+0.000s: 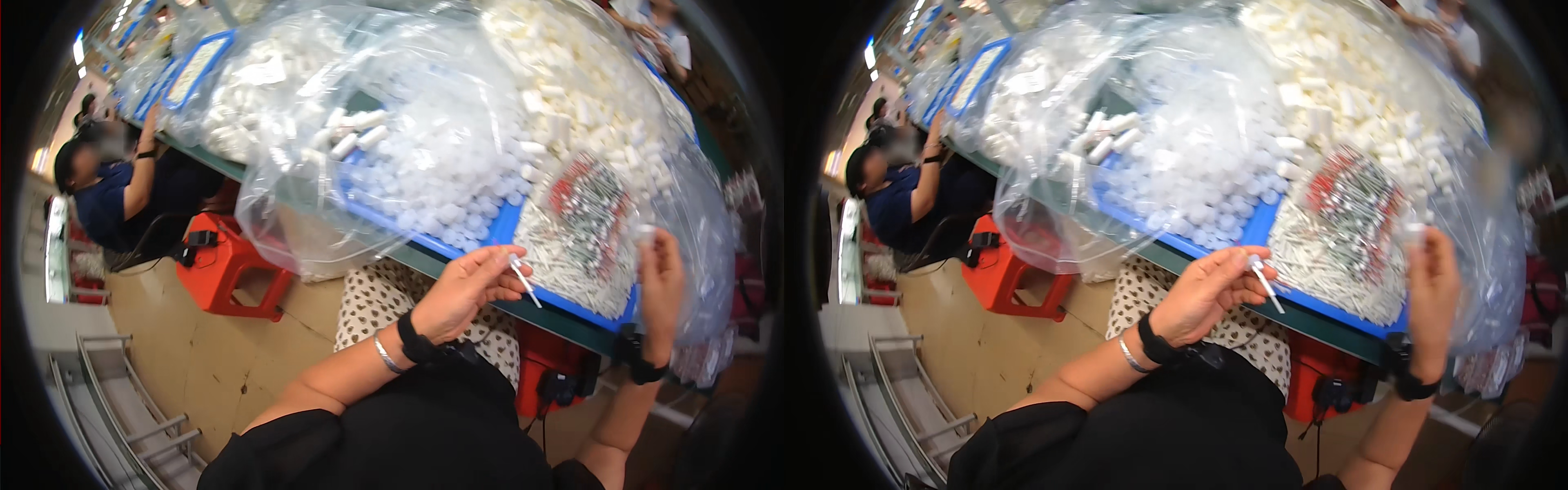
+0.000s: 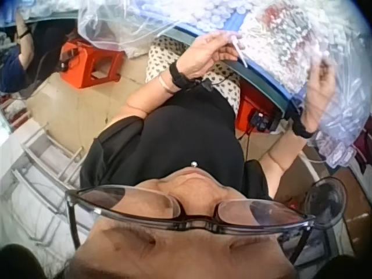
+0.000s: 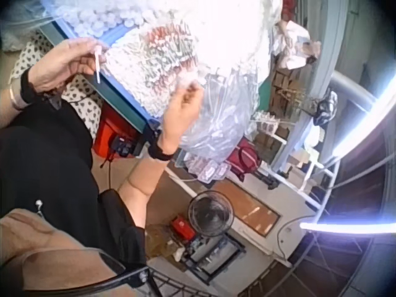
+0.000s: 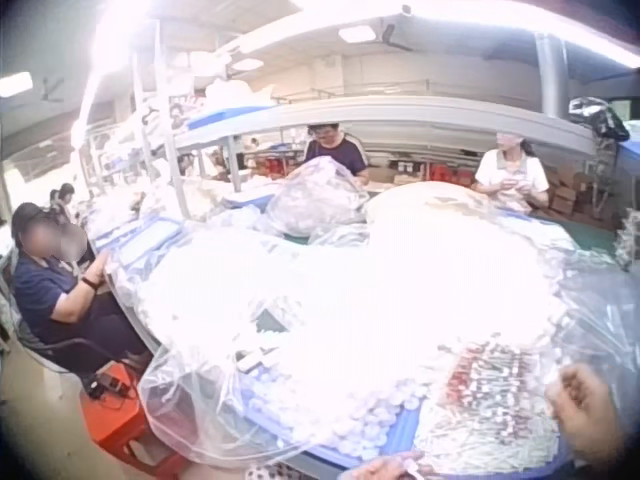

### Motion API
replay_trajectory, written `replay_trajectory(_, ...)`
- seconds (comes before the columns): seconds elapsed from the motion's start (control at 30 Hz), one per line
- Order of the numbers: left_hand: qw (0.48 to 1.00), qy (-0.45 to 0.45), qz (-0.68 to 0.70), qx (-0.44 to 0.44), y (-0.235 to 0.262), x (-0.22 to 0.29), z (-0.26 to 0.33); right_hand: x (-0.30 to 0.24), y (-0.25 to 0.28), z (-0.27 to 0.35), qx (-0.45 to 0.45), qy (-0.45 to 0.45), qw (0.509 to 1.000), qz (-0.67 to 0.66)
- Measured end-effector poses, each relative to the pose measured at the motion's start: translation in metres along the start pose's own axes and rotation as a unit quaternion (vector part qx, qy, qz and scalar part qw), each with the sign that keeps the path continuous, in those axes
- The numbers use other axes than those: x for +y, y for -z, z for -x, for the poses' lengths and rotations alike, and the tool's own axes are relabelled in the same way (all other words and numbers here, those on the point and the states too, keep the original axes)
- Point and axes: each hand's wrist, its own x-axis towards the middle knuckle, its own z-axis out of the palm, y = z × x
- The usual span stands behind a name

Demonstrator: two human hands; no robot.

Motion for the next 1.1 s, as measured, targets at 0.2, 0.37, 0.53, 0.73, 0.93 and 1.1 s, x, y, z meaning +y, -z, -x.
replay_trajectory(0.2, 0.991, -0.039, -0.105, -0.067, -0.016, 0.0, 0.008, -0.027, -0.063, 0.065, -0.236, 0.052, 0.97, -0.01)
replay_trajectory(0.37, 0.989, -0.022, -0.142, -0.028, -0.016, 0.002, 0.011, -0.028, -0.069, 0.072, -0.31, -0.089, 0.935, -0.149)
replay_trajectory(0.53, 0.994, -0.008, -0.107, 0.001, -0.014, -0.001, 0.01, -0.022, -0.075, 0.077, -0.263, -0.084, 0.936, -0.217)
replay_trajectory(0.73, 0.999, 0.02, -0.042, 0.007, -0.007, -0.015, 0.008, -0.023, -0.078, 0.081, -0.233, 0.12, 0.964, -0.044)
replay_trajectory(0.93, 0.986, 0.005, -0.165, 0.032, -0.017, -0.007, 0.013, -0.022, -0.074, 0.078, -0.264, -0.176, 0.896, -0.311)
replay_trajectory(1.1, 0.993, 0.02, -0.117, -0.016, -0.02, -0.01, 0.011, -0.026, -0.066, 0.075, -0.324, -0.172, 0.882, -0.295)
